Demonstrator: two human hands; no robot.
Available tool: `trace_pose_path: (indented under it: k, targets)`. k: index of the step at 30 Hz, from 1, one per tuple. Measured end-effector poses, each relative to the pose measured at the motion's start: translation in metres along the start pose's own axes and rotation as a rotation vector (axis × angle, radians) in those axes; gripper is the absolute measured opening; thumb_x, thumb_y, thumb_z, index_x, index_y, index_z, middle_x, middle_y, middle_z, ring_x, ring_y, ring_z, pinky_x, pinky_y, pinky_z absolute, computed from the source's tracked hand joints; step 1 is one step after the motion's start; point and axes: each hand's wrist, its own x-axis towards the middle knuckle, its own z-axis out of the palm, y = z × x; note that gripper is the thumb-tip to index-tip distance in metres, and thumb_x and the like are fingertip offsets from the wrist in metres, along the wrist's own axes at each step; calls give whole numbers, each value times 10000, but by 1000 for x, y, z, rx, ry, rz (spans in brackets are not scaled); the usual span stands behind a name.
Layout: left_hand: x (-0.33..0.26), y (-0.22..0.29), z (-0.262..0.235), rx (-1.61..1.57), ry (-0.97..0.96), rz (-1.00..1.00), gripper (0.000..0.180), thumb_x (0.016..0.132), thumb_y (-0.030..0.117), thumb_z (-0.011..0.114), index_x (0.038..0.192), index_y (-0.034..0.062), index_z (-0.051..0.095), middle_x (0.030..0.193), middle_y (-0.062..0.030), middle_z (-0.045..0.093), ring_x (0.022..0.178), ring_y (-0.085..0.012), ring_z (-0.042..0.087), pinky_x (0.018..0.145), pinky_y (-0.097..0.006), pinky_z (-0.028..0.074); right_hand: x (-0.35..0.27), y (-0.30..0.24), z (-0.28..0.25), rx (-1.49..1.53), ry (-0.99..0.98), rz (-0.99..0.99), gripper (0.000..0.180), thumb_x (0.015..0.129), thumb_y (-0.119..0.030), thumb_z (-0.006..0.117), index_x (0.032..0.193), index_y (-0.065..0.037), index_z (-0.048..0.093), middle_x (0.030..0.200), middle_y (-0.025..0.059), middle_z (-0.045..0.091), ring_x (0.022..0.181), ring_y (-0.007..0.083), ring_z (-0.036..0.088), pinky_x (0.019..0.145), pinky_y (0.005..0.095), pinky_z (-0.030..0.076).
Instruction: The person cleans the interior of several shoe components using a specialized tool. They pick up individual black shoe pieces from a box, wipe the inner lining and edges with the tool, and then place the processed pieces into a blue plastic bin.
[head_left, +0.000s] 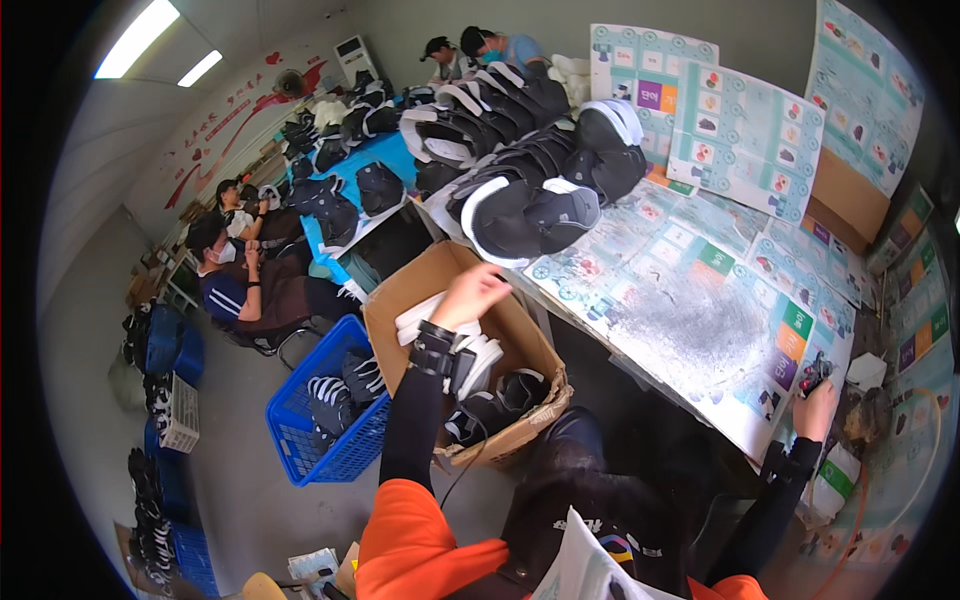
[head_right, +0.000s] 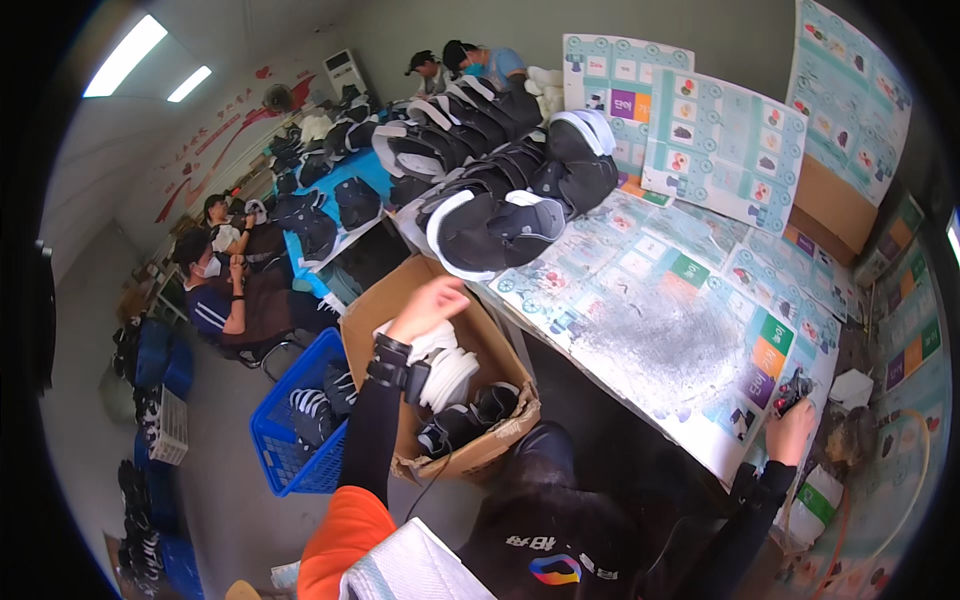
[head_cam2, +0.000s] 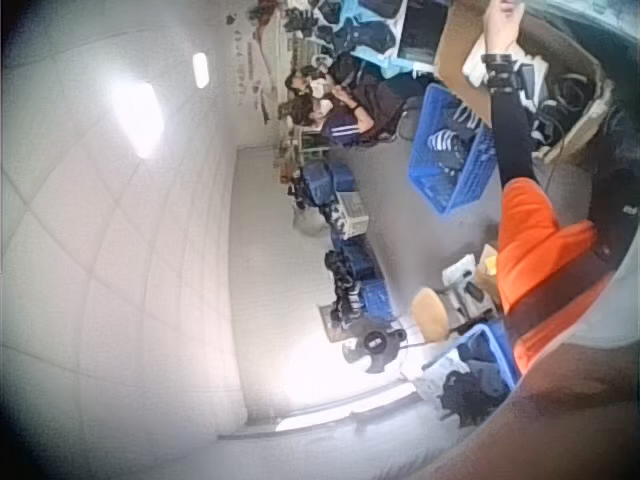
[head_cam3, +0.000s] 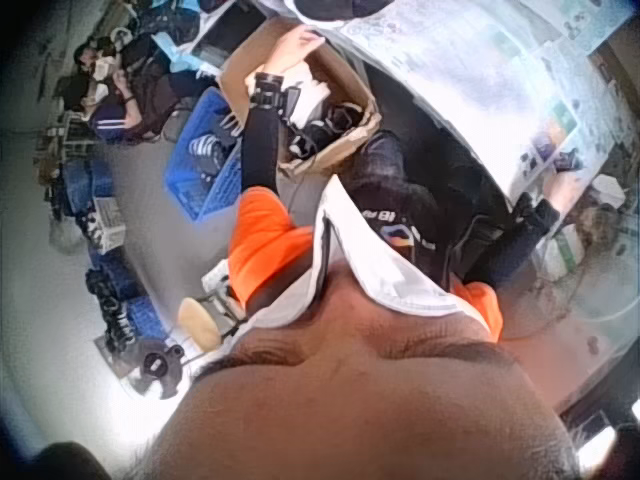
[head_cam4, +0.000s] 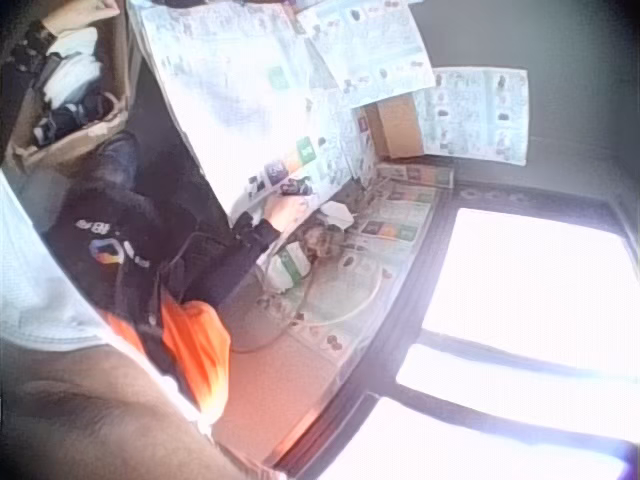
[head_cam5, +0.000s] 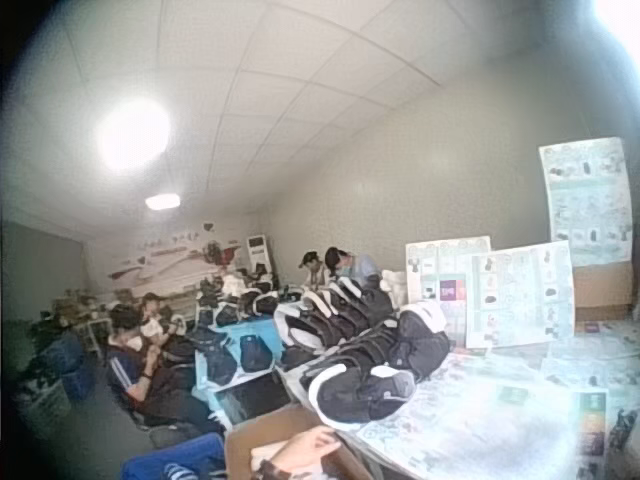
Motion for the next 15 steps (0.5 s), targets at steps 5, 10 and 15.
trace_pose_path:
  k: [5, 10, 15]
  targets:
    - [34, -27, -22, 323, 586, 72, 575, 848, 228, 886, 1300, 7, 609, 1103, -171, 691, 944, -297, 688, 847, -414, 567, -25, -4, -7, -92, 56, -40, 675, 824, -82, 764, 1428, 62, 496, 1370, 293, 545, 1296, 492, 501, 1129, 537, 413]
    - [103, -38, -7, 573, 808, 167, 708, 837, 425, 873, 1298, -39, 600, 1145, -225, 677, 1057, -426, 637, 983, -528, 489, -74, -78, -58, 157, 123, -171, 528, 860, 0, 718, 1366, -14, 569, 1367, 222, 560, 1295, 441, 521, 1121, 499, 418]
    - [135, -59, -12, -750, 446, -318, 614, 879, 305, 876, 1313, -65, 648, 1251, -179, 726, 1053, -288, 736, 914, -416, 588, -108, -114, -86, 329, 26, -245, 399, 872, 27, 713, 1259, -27, 632, 1355, 200, 570, 1322, 408, 522, 1131, 473, 418]
